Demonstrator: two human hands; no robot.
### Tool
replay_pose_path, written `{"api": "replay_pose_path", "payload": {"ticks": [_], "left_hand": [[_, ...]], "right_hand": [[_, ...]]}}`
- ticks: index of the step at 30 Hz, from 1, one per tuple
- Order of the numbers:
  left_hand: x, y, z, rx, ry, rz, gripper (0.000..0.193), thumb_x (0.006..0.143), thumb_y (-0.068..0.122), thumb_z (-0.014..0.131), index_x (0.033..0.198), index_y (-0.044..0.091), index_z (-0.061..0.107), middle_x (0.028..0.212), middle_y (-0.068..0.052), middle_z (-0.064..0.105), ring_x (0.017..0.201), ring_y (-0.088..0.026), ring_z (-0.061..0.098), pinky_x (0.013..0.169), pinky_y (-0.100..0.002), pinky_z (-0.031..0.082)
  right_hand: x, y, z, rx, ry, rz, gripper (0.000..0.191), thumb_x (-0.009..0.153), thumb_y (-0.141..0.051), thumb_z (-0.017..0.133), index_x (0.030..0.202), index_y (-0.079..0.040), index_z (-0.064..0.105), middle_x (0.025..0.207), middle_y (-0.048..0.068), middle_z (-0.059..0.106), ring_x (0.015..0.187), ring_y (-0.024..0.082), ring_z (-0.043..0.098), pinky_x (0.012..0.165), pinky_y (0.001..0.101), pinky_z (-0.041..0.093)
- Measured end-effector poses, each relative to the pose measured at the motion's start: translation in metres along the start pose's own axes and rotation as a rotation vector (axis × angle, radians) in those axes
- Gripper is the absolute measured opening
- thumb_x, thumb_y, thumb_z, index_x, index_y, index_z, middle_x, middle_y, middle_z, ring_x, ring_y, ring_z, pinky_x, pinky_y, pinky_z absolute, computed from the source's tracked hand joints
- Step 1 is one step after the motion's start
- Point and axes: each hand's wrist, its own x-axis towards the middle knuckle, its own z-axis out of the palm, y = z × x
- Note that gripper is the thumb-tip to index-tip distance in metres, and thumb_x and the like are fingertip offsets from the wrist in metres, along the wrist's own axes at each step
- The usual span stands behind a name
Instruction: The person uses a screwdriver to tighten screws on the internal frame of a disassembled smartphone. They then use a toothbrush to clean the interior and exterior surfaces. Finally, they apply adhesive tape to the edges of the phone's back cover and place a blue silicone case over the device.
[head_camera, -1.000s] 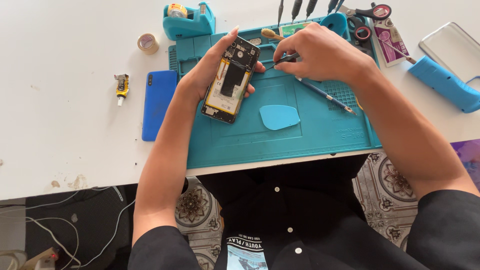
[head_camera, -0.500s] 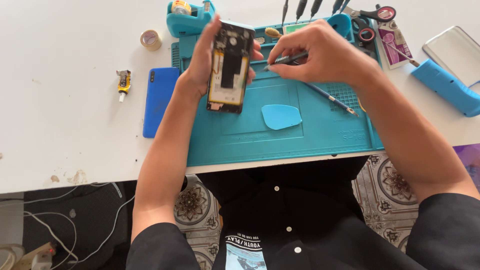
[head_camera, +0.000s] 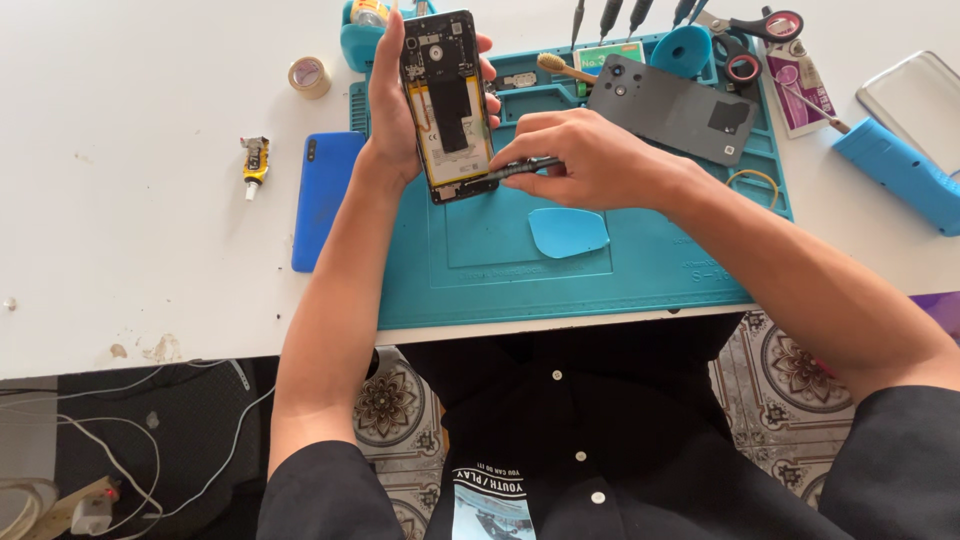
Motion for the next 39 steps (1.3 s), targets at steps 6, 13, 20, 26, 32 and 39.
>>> {"api": "replay_pose_path", "payload": {"ticks": [6, 13, 20, 26, 32, 39], "left_hand": [[-0.0001, 0.0001, -0.0006, -0.010, 0.001, -0.016, 0.084, 0.099, 0.071, 0.034, 0.132, -0.001, 0.063, 0.105, -0.014, 0.071, 0.090, -0.027, 0.075, 0.082, -0.044, 0.067], [-0.0002, -0.0005, -0.0014, -0.002, 0.015, -0.016, 0.083, 0.099, 0.070, 0.034, 0.133, -0.001, 0.063, 0.105, -0.014, 0.071, 0.090, -0.027, 0.075, 0.082, -0.044, 0.067], [0.0001, -0.0007, -0.0020, 0.015, 0.011, -0.007, 0.084, 0.098, 0.071, 0.035, 0.133, 0.000, 0.063, 0.105, -0.014, 0.072, 0.089, -0.026, 0.076, 0.081, -0.043, 0.067], [-0.0005, -0.0008, -0.0014, 0.007, 0.020, -0.019, 0.084, 0.098, 0.071, 0.035, 0.133, -0.001, 0.063, 0.105, -0.014, 0.071, 0.089, -0.026, 0.076, 0.082, -0.044, 0.067], [0.0009, -0.0003, -0.0005, 0.039, 0.022, -0.011, 0.085, 0.097, 0.072, 0.035, 0.133, -0.001, 0.063, 0.104, -0.014, 0.072, 0.089, -0.026, 0.076, 0.082, -0.044, 0.067], [0.0008, -0.0015, 0.0002, 0.047, 0.024, -0.013, 0.085, 0.099, 0.074, 0.036, 0.132, 0.000, 0.064, 0.103, -0.014, 0.072, 0.089, -0.026, 0.076, 0.081, -0.043, 0.068]], "right_hand": [[0.0007, 0.0004, 0.0042, -0.015, -0.022, 0.014, 0.027, 0.095, -0.018, 0.071, 0.121, -0.009, 0.074, 0.093, 0.008, 0.066, 0.067, 0.020, 0.066, 0.063, 0.0367, 0.054], [0.0021, 0.0032, 0.0048, -0.041, -0.018, 0.000, 0.027, 0.096, -0.019, 0.071, 0.121, -0.009, 0.074, 0.091, 0.008, 0.064, 0.066, 0.021, 0.065, 0.064, 0.0394, 0.052], [0.0023, 0.0044, 0.0063, -0.036, -0.014, -0.002, 0.028, 0.096, -0.020, 0.071, 0.121, -0.009, 0.073, 0.091, 0.008, 0.064, 0.065, 0.021, 0.064, 0.063, 0.0393, 0.052], [0.0023, 0.0052, 0.0051, -0.062, -0.012, -0.004, 0.027, 0.096, -0.019, 0.071, 0.121, -0.008, 0.074, 0.090, 0.008, 0.063, 0.064, 0.021, 0.063, 0.063, 0.0398, 0.051], [0.0011, 0.0035, 0.0031, -0.059, -0.009, -0.005, 0.026, 0.096, -0.019, 0.071, 0.120, -0.008, 0.074, 0.088, 0.008, 0.062, 0.064, 0.021, 0.063, 0.063, 0.0395, 0.051], [0.0004, 0.0020, 0.0029, -0.061, -0.007, 0.006, 0.026, 0.096, -0.019, 0.070, 0.121, -0.010, 0.073, 0.091, 0.008, 0.063, 0.067, 0.021, 0.065, 0.064, 0.0389, 0.053]]}}
